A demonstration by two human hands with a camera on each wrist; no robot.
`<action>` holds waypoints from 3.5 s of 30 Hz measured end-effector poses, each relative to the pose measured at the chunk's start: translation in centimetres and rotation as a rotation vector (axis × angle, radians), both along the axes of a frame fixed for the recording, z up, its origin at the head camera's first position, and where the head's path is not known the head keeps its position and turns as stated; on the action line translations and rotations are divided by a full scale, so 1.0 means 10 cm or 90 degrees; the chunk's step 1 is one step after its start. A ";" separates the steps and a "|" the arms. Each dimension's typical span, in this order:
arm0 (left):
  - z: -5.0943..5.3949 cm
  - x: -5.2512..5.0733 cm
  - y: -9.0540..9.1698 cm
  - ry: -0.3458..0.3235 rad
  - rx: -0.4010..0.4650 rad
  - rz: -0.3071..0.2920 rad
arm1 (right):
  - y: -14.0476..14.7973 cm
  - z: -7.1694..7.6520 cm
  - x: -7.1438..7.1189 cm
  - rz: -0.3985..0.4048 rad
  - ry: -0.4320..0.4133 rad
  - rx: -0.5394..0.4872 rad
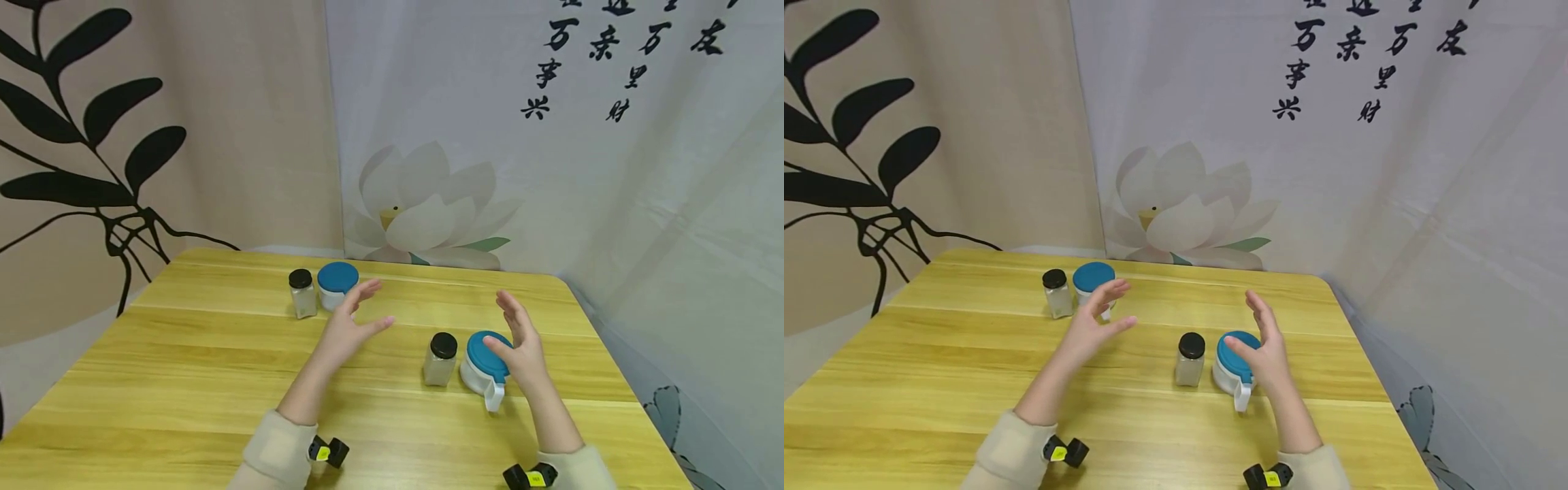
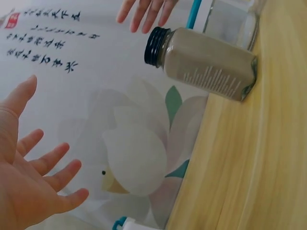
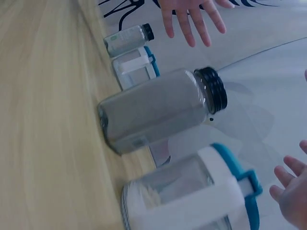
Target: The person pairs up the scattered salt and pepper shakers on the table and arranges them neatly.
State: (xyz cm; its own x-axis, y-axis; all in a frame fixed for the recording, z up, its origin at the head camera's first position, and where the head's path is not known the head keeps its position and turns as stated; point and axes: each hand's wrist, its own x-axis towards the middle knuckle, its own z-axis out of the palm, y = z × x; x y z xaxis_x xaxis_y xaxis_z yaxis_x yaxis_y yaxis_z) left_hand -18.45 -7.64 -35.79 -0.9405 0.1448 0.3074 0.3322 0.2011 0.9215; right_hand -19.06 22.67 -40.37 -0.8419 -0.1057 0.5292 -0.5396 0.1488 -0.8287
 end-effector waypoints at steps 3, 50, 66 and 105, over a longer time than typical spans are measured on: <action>0.00 0.00 -0.04 0.009 -0.009 0.012 | -0.06 0.03 -0.01 0.011 0.007 -0.012; -0.19 -0.29 -0.71 0.031 0.031 0.135 | -0.86 0.24 -0.14 0.143 0.032 -0.171; -0.16 -0.29 -0.89 0.011 0.042 0.180 | -1.11 0.20 -0.18 0.133 0.035 -0.151; -0.40 -0.42 -1.21 -0.005 0.062 0.244 | -1.71 -0.01 -0.37 0.125 -0.024 -0.165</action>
